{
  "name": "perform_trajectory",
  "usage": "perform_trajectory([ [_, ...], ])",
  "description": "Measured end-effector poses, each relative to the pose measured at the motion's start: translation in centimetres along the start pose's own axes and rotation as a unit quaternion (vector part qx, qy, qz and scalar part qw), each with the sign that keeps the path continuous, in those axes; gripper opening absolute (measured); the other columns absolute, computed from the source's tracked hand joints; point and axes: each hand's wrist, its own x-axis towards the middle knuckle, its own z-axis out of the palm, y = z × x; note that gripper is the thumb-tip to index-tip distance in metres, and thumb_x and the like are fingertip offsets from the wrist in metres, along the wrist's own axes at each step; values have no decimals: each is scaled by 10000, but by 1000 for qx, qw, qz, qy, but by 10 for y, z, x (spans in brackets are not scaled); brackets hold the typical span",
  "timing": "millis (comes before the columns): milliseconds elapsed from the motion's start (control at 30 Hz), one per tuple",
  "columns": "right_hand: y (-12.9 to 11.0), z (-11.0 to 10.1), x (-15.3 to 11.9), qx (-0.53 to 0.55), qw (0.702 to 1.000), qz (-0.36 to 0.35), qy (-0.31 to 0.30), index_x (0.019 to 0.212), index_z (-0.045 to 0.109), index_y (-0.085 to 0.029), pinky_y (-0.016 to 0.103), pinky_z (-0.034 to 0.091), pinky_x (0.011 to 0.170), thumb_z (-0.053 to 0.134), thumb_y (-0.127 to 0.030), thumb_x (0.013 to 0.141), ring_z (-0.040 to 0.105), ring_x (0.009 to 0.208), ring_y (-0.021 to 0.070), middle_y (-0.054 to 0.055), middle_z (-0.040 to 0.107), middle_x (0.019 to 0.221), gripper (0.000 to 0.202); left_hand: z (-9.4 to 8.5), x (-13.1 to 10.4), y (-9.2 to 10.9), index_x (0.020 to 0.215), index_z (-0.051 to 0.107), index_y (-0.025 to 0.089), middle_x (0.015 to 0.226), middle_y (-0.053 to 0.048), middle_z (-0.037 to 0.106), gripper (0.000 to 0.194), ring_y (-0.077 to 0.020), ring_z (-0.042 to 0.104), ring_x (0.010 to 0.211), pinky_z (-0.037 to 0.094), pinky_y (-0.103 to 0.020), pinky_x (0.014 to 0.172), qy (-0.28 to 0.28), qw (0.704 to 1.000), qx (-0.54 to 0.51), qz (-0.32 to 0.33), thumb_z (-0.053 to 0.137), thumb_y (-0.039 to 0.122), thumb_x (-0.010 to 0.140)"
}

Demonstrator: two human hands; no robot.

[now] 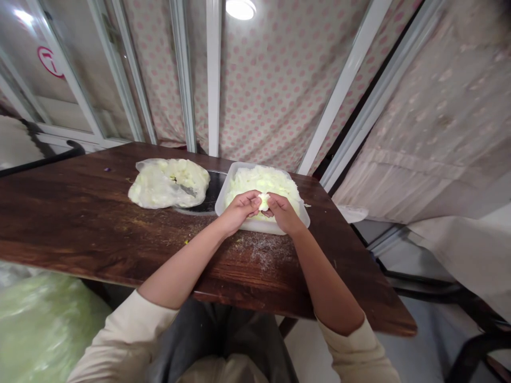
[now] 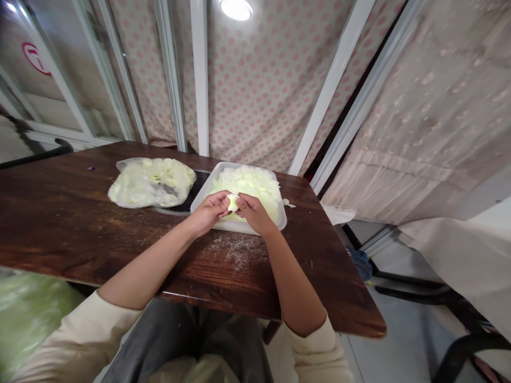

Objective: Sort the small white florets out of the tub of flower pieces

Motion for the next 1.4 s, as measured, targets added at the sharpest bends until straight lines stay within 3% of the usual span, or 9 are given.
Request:
perform_trajectory([
  [167,4,0,1,44,999,22,17,633,448,-187,232,300,496,508,-597,748,357,507,76,-49,357,558,430,3,-2,-4,781,520,178,668,18,511,301,-84,440,598,333,-216,585,-33,999,22,18,582,473,762],
  [433,9,3,4,112,991,39,55,648,459,-186,238,327,519,483,-538,798,383,497,77,-48,404,530,384,13,0,-8,721,599,161,704,19,528,245,-86,528,630,421,-243,651,99,988,54,102,679,392,696],
  [600,7,2,4,73,994,14,82,582,425,-186,238,326,531,502,-520,798,388,498,75,-52,387,512,405,11,0,-9,737,641,151,701,10,579,226,-96,536,669,415,-251,693,132,989,11,73,722,342,647],
  [833,-1,3,0,26,998,8,63,537,388,-192,246,316,534,478,-573,786,366,502,83,-49,365,498,464,6,1,-5,707,590,132,658,2,569,244,-89,496,623,361,-233,626,43,998,-49,-19,708,339,653],
  [1067,-12,4,-3,-82,996,-22,38,525,410,-194,260,333,554,409,-590,813,384,530,100,-25,402,512,490,3,-2,0,829,563,159,703,-20,592,246,-133,551,699,347,-255,652,-37,998,-47,-31,651,353,706],
  [1300,-10,4,0,-58,996,-18,69,657,465,-196,247,365,585,447,-538,817,429,575,97,-31,444,600,377,0,1,-1,681,465,157,592,36,450,309,-70,399,542,292,-225,558,-5,1000,2,-16,662,395,701],
  [1400,-9,5,1,-27,999,6,42,751,468,-204,244,382,618,463,-525,813,458,616,97,-32,465,654,327,-5,3,-5,687,453,161,591,34,445,309,-76,366,540,287,-229,553,9,997,71,9,594,427,756],
])
